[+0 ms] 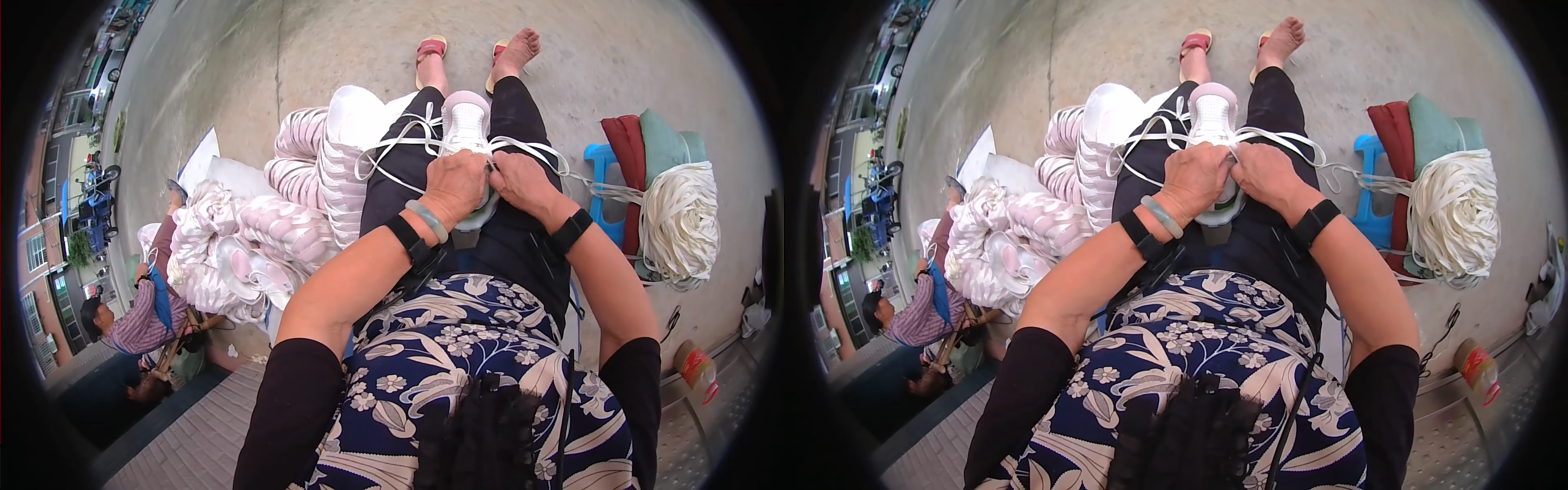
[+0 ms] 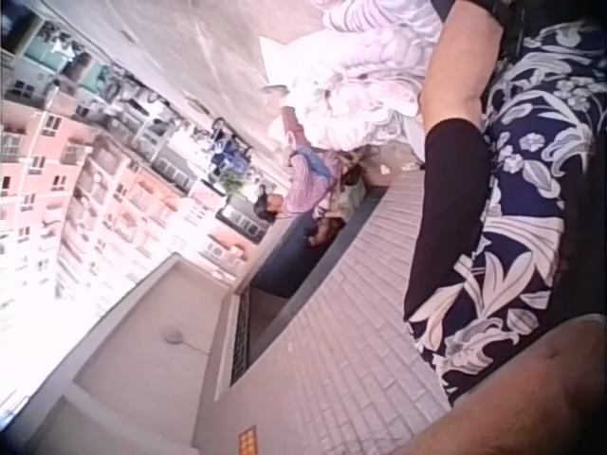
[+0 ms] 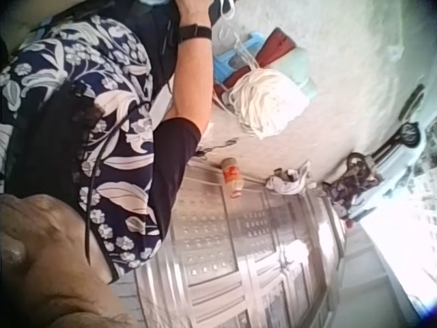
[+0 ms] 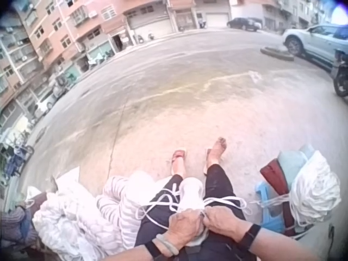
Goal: Insert and thread laces through the eyelets of pink sneakers.
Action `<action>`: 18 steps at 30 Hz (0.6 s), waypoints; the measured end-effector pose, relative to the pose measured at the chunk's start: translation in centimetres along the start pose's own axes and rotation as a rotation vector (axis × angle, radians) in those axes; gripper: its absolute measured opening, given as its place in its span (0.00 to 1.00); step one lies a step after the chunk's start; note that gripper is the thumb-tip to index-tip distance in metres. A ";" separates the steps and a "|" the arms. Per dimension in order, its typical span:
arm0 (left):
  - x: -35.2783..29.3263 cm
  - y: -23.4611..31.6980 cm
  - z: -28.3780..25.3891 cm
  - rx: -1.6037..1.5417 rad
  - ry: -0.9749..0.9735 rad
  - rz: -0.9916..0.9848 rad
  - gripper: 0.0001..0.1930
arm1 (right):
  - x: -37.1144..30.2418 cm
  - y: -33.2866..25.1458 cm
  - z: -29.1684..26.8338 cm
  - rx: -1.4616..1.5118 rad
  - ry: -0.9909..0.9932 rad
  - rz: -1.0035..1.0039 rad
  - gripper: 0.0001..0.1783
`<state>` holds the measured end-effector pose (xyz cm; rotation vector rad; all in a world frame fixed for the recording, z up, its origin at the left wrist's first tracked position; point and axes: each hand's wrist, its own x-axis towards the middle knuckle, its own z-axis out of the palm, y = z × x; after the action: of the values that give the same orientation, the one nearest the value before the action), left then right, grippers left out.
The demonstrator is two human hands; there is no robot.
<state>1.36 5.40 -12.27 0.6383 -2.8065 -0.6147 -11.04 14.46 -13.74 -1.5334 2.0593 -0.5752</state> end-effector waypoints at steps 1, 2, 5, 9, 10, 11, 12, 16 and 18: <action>0.1 0.0 0.2 0.006 -0.010 0.001 0.05 | 0.1 0.1 0.0 0.002 -0.011 0.013 0.12; 0.1 0.0 0.3 0.045 -0.006 0.028 0.04 | 0.3 0.3 0.0 -0.002 -0.025 -0.010 0.12; 0.3 0.1 0.5 0.111 0.004 0.090 0.03 | 0.5 0.6 0.0 0.044 -0.038 -0.034 0.12; 0.5 0.3 -0.2 0.056 0.060 0.208 0.02 | -0.1 0.6 -0.2 0.222 -0.045 0.116 0.12; 0.6 0.2 -0.7 0.058 0.060 0.212 0.02 | -0.4 0.5 -0.3 0.352 -0.040 0.197 0.12; 0.6 0.2 -1.1 0.049 0.054 0.265 0.01 | -0.5 0.3 -0.2 0.341 -0.052 0.225 0.12; 0.5 0.1 -1.7 0.040 0.046 0.317 0.01 | -0.7 0.1 -0.2 0.362 -0.002 0.256 0.13; -3.0 -1.8 -5.3 -0.119 -0.072 0.258 0.01 | -1.3 -0.2 -0.2 0.365 0.075 0.285 0.15; -5.9 -4.1 -8.1 -0.177 -0.141 0.194 0.01 | -1.4 -0.2 -0.1 0.363 0.087 0.271 0.16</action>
<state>10.35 1.89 -7.42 0.2953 -2.8513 -0.8875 -10.58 15.74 -13.36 -1.0206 2.0431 -0.8643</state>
